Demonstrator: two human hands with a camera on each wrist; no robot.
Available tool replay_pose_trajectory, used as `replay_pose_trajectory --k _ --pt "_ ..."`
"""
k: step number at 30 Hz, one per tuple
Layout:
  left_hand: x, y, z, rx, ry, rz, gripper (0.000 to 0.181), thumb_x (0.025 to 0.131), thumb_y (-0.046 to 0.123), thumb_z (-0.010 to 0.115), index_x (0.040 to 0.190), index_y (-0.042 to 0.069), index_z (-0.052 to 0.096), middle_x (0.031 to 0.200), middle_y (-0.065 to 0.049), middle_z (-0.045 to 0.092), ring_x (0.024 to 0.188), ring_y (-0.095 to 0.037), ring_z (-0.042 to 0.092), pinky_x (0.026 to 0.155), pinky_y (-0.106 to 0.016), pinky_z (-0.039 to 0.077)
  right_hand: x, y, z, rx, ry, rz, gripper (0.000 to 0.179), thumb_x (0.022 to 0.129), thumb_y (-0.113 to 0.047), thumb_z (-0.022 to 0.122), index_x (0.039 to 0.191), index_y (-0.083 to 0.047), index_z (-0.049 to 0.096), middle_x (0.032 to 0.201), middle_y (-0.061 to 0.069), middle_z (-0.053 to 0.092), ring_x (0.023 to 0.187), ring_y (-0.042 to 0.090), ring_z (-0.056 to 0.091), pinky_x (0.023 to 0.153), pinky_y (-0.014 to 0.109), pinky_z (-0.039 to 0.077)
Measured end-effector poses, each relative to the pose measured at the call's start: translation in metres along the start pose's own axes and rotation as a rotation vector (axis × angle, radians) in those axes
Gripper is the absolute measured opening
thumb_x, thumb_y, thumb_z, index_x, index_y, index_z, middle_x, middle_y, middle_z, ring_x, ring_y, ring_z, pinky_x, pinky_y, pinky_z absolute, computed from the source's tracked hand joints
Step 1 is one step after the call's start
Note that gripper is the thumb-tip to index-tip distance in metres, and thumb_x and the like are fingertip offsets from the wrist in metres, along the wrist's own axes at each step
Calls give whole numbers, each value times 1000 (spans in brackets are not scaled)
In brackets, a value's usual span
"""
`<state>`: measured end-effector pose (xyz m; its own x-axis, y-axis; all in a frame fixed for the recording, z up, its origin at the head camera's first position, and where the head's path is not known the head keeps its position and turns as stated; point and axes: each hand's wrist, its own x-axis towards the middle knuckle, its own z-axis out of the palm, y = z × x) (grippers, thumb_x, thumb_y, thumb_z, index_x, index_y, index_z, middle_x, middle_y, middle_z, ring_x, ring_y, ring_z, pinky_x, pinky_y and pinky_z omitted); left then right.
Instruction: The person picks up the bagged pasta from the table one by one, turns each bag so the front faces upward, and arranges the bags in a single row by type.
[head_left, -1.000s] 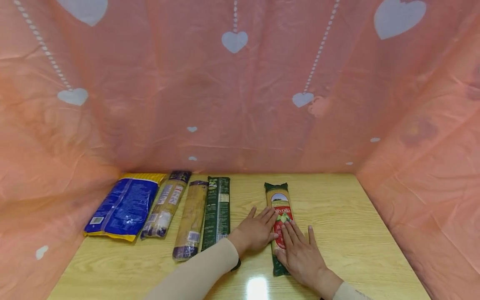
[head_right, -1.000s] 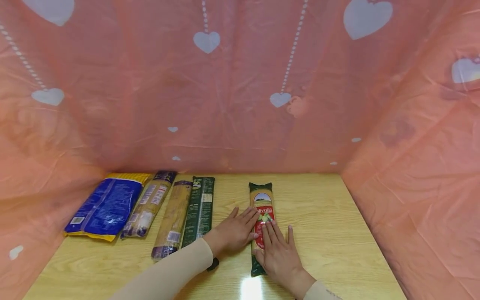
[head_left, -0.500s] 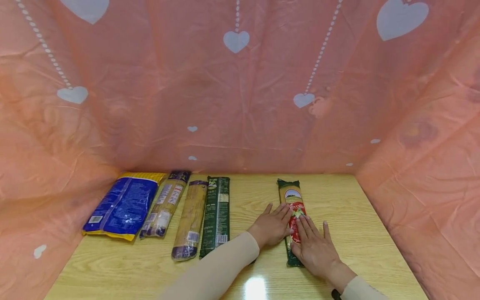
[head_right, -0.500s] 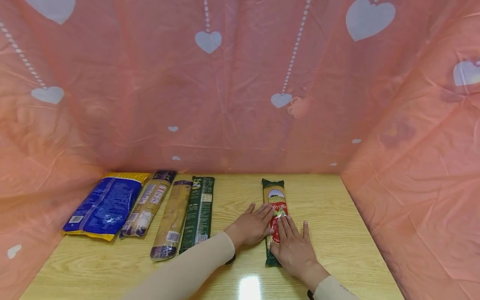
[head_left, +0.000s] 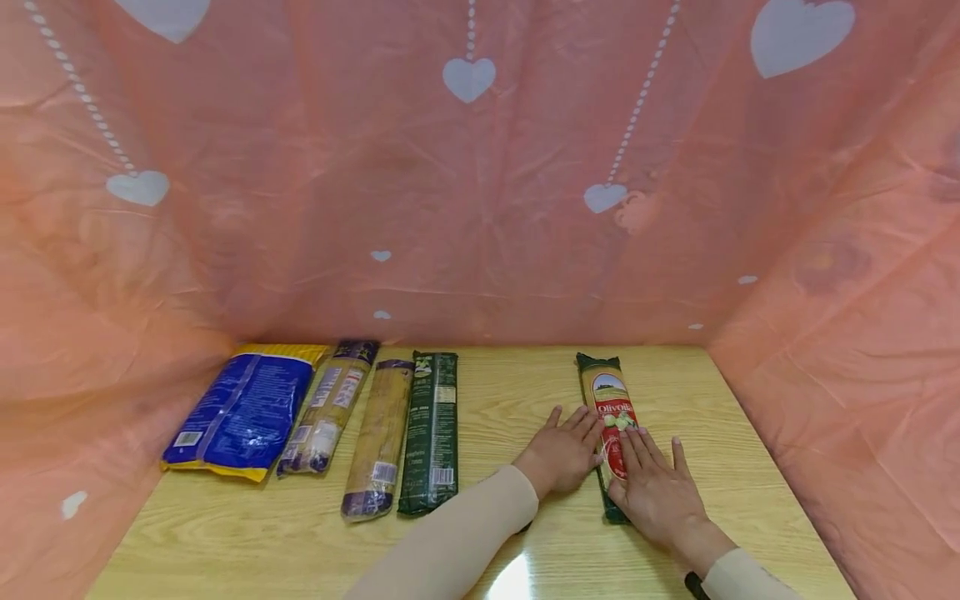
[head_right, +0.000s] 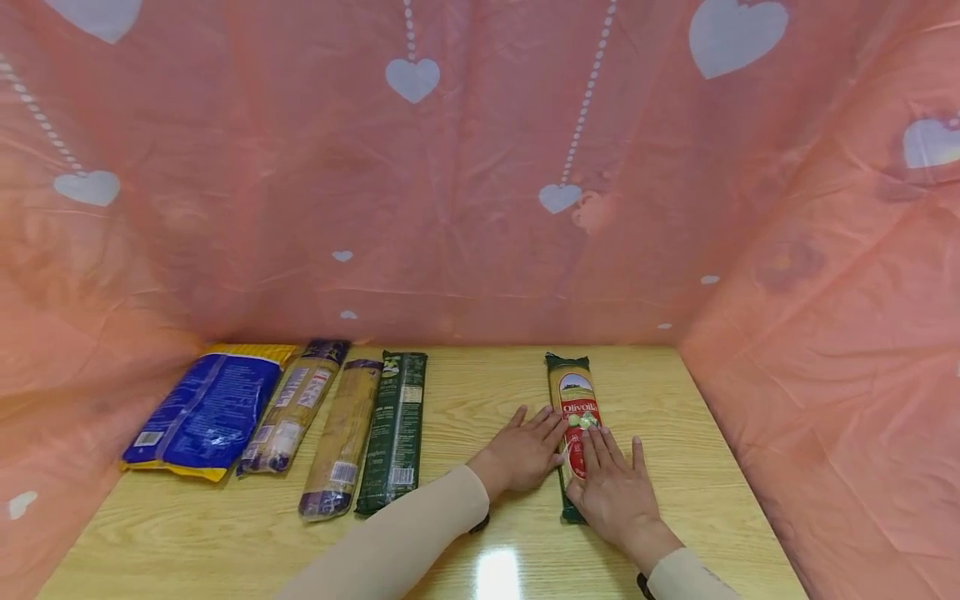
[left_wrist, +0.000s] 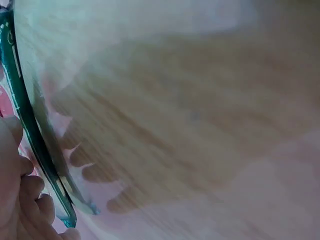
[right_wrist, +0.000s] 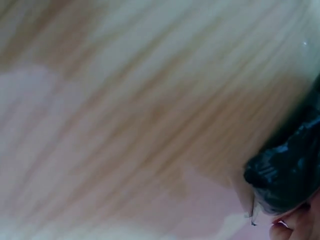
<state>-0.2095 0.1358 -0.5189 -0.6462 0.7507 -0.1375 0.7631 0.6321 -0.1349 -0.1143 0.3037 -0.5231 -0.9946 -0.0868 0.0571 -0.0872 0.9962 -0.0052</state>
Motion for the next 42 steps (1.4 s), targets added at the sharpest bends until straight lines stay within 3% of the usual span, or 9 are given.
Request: replay_pose_trajectory --k 5,9,16,22,26,30,36,42 --pt "-13 -10 1 -36 2 1 62 115 51 25 171 24 20 177 8 17 164 -12 12 132 -43 18 0 13 0 -3 -1 10 70 103 -39 57 153 9 47 162 26 45 152 44 39 121 74 16" --pt "-30 -31 -1 -80 -8 -13 63 115 50 25 171 22 17 177 4 15 165 -14 7 132 -46 14 -2 29 -1 9 -25 19 72 105 -42 54 154 9 45 163 28 41 153 47 37 120 75 14" --pt "-64 -81 -4 -201 5 -92 64 116 47 31 171 16 18 178 -4 15 165 -21 4 132 -53 9 -8 60 -3 -28 -50 23 73 106 -45 50 154 10 44 163 30 39 152 48 36 118 76 14" --pt "-102 -136 4 -275 25 -226 63 115 41 38 169 11 22 176 -11 19 165 -27 11 130 -62 9 -8 76 -2 -26 -54 24 73 106 -45 48 154 10 43 163 31 38 151 49 36 117 77 12" --pt "-132 -173 16 -306 -36 -301 67 113 44 43 169 10 25 176 -12 19 164 -30 12 128 -67 7 -7 79 -1 -9 -53 11 74 108 -46 46 155 11 41 163 32 37 151 50 35 117 76 12" --pt "-151 -197 22 -278 -122 -285 79 109 58 44 169 11 23 177 -12 15 165 -31 11 127 -70 6 -8 78 1 -6 -43 1 74 108 -45 45 154 13 40 162 34 36 150 51 35 118 75 13" --pt "-156 -205 20 -194 -124 -218 90 104 68 44 170 10 20 177 -12 15 164 -31 16 127 -69 8 -9 77 2 6 -27 -6 75 108 -46 46 154 13 40 161 35 37 149 52 36 118 75 14" --pt "-145 -191 22 -109 -159 -247 94 102 75 35 170 12 18 178 -8 13 165 -26 13 129 -64 10 -7 78 -1 -21 -17 -14 75 107 -47 50 151 13 44 159 35 41 146 52 40 115 77 18"
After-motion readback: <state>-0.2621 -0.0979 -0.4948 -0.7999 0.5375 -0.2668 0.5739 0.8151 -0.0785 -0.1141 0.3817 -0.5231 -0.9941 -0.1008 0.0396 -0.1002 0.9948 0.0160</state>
